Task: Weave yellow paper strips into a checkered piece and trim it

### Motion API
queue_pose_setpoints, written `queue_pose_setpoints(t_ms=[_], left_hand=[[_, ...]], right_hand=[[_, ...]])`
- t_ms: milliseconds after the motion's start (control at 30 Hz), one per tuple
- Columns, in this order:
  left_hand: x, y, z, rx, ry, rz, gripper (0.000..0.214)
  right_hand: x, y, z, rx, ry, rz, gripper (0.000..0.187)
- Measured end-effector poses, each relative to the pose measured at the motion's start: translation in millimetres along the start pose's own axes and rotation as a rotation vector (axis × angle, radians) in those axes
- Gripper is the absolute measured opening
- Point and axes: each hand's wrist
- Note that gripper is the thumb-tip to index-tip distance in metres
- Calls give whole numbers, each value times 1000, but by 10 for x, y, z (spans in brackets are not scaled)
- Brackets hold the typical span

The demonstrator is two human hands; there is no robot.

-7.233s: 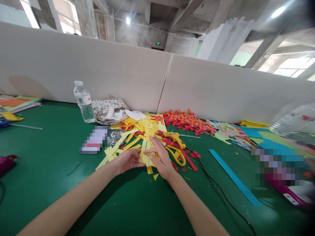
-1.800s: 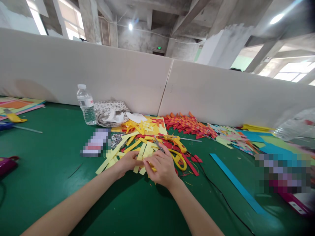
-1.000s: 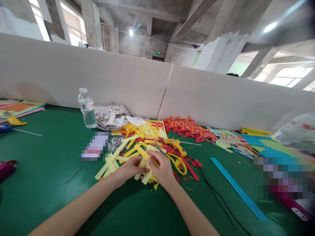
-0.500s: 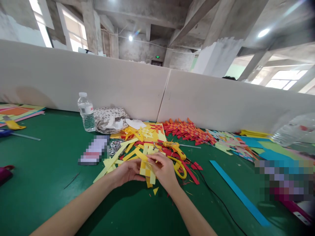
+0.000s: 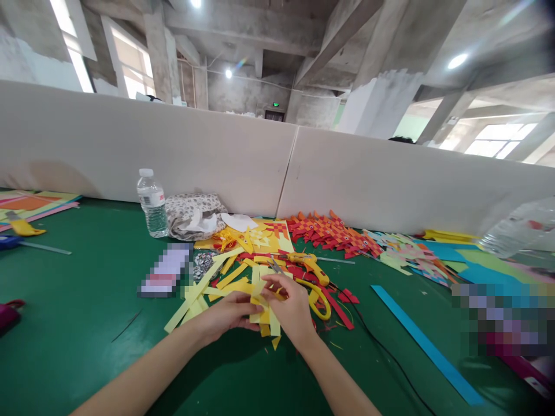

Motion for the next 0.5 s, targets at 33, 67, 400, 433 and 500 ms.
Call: queue_pose_setpoints(t_ms=[33,67,400,433,500], left_hand=[[-6,-6,-3,9,4,-5,21],[-9,-10,-4,5,5,-11,22],[23,0,-5,-91,7,16,27],[25,0,-7,-94,6,19,27],[23,0,-12,-88,3,32,27]], right_hand=[[-4,-1,6,-1,7,3,19],[-10,1,12,-5,18,1,17],[-15,24,15,-3,89,-28,16],[-14,19,13,5,92,-17,16],[-18,14,12,17,97,6,15]])
Point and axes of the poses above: each hand's wrist, its own z-axis away from the middle knuckle, its own y-axis out of the back of the hand, x = y × z, and after that the axes turned 4 degrees about x, right-handed
